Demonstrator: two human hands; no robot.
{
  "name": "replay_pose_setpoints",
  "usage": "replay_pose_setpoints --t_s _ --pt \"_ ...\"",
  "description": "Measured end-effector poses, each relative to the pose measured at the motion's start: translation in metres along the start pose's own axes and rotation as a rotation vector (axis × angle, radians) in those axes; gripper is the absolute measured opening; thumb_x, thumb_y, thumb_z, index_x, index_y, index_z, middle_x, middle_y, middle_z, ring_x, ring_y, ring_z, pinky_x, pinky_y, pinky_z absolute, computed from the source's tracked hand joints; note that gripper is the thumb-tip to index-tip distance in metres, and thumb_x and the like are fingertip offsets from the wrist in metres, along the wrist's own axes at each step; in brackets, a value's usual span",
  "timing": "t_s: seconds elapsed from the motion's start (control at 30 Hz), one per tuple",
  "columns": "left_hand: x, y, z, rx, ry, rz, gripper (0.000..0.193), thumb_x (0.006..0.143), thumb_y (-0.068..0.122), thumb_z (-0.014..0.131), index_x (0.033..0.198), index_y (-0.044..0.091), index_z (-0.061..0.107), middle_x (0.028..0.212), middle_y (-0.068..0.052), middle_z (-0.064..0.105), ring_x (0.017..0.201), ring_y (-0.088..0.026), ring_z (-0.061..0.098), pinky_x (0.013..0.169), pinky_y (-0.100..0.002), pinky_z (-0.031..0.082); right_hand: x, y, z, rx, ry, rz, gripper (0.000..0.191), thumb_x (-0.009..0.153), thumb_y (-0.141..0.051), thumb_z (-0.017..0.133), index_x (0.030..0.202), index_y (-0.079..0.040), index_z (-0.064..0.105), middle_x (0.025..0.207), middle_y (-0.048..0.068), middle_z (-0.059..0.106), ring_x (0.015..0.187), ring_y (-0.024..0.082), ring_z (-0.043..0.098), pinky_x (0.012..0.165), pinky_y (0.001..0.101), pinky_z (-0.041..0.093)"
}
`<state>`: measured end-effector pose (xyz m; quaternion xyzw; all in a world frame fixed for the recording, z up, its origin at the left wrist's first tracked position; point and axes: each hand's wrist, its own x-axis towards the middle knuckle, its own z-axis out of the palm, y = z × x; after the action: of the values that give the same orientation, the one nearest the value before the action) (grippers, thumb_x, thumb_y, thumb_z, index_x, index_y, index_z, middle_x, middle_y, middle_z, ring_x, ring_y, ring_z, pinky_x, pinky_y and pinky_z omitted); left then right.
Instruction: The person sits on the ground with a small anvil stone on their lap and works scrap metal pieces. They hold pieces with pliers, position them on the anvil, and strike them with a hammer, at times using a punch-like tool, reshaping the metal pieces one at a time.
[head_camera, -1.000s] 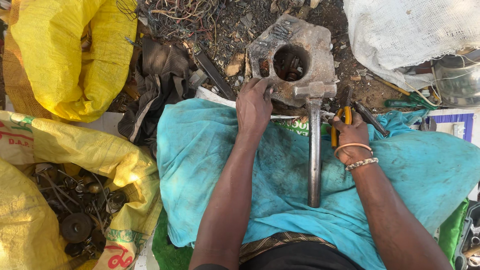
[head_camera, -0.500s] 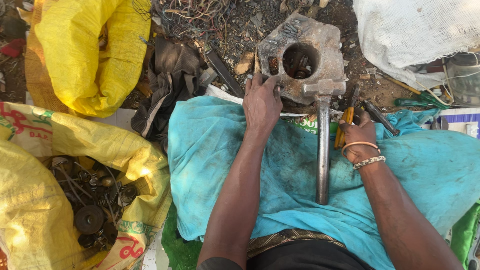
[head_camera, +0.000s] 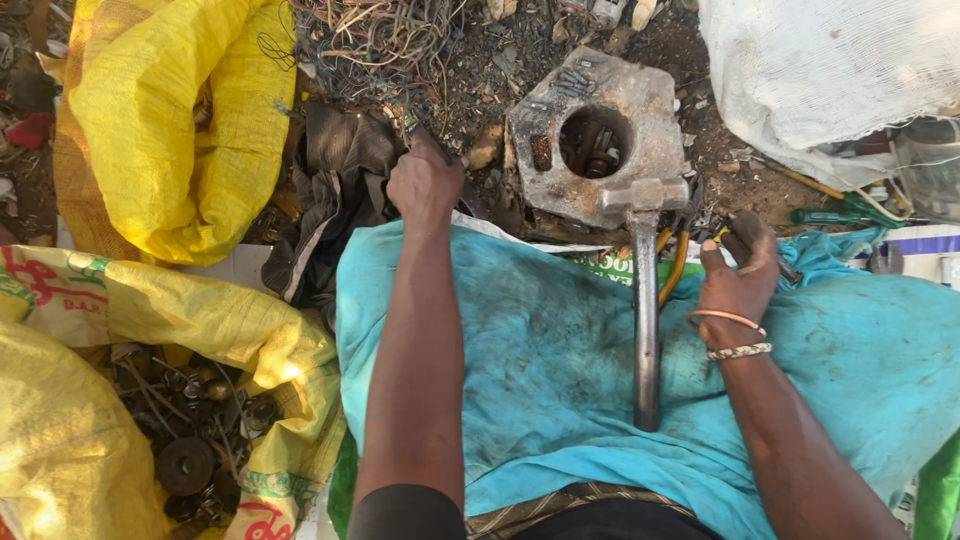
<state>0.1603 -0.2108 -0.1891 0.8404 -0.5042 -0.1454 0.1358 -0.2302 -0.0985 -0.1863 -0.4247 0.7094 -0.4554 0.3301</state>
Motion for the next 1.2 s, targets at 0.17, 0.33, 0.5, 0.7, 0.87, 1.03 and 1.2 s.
replay_pose_setpoints --t_s 0.17,0.33,0.5,0.7,0.87,1.03,1.2 --pt "0.008 -0.005 0.040 0.104 0.013 -0.009 0.035 0.095 0.024 0.069 0.118 0.002 0.055 0.093 -0.018 0.075 0.087 -0.039 0.075 0.076 -0.049 0.059 -0.001 -0.004 0.000 0.097 -0.027 0.004 0.060 0.091 0.014 0.068 0.147 0.002 0.050 0.144 0.018 0.058 0.124 0.024 0.063 0.102 0.0344 0.057" --pt "0.007 0.002 0.042 0.030 0.039 0.030 0.052 0.085 0.011 0.070 0.128 -0.006 0.048 0.091 -0.021 0.075 0.087 -0.039 0.074 0.076 -0.048 0.058 0.005 -0.004 0.001 0.098 -0.018 0.009 0.058 0.090 0.014 0.067 0.145 0.002 0.051 0.142 0.017 0.060 0.121 0.023 0.067 0.098 0.0343 0.058" --pt "0.010 0.014 0.020 -0.101 -0.049 -0.076 0.074 0.073 0.009 0.075 0.133 -0.012 0.036 0.094 -0.026 0.072 0.090 -0.041 0.072 0.079 -0.045 0.057 0.012 -0.002 0.001 0.103 0.016 -0.034 0.052 0.090 0.013 0.067 0.140 0.002 0.055 0.137 0.016 0.064 0.118 0.022 0.067 0.097 0.0328 0.058" --pt "0.007 0.022 0.012 -0.184 0.031 -0.003 0.049 0.073 0.012 0.076 0.113 -0.008 0.058 0.100 -0.024 0.074 0.096 -0.041 0.072 0.086 -0.046 0.057 0.016 0.000 -0.003 0.021 0.039 -0.124 0.045 0.092 0.011 0.069 0.135 0.002 0.060 0.130 0.014 0.068 0.113 0.021 0.068 0.097 0.0318 0.058" --pt "0.004 0.023 0.007 -0.359 -0.032 -0.122 0.031 0.081 0.022 0.079 0.101 0.000 0.070 0.101 -0.024 0.073 0.101 -0.044 0.069 0.090 -0.050 0.053 0.017 -0.001 -0.004 -0.003 0.034 -0.151 0.045 0.092 0.010 0.070 0.134 0.002 0.060 0.129 0.014 0.068 0.113 0.020 0.069 0.097 0.0321 0.058" --pt "0.006 0.022 0.006 -0.436 0.000 -0.104 0.031 0.080 0.016 0.079 0.103 0.000 0.067 0.100 -0.023 0.073 0.100 -0.044 0.069 0.087 -0.051 0.052 0.015 -0.003 -0.005 -0.054 0.030 -0.144 0.042 0.092 0.009 0.070 0.133 0.002 0.062 0.126 0.014 0.069 0.110 0.020 0.070 0.095 0.0322 0.059" --pt "0.003 0.020 0.002 -0.304 -0.031 -0.014 0.030 0.081 0.014 0.078 0.106 0.002 0.066 0.098 -0.021 0.074 0.099 -0.043 0.070 0.086 -0.052 0.053 0.010 -0.005 -0.006 -0.043 0.009 -0.186 0.040 0.093 0.009 0.070 0.132 0.002 0.062 0.126 0.013 0.069 0.112 0.020 0.070 0.097 0.0320 0.059"
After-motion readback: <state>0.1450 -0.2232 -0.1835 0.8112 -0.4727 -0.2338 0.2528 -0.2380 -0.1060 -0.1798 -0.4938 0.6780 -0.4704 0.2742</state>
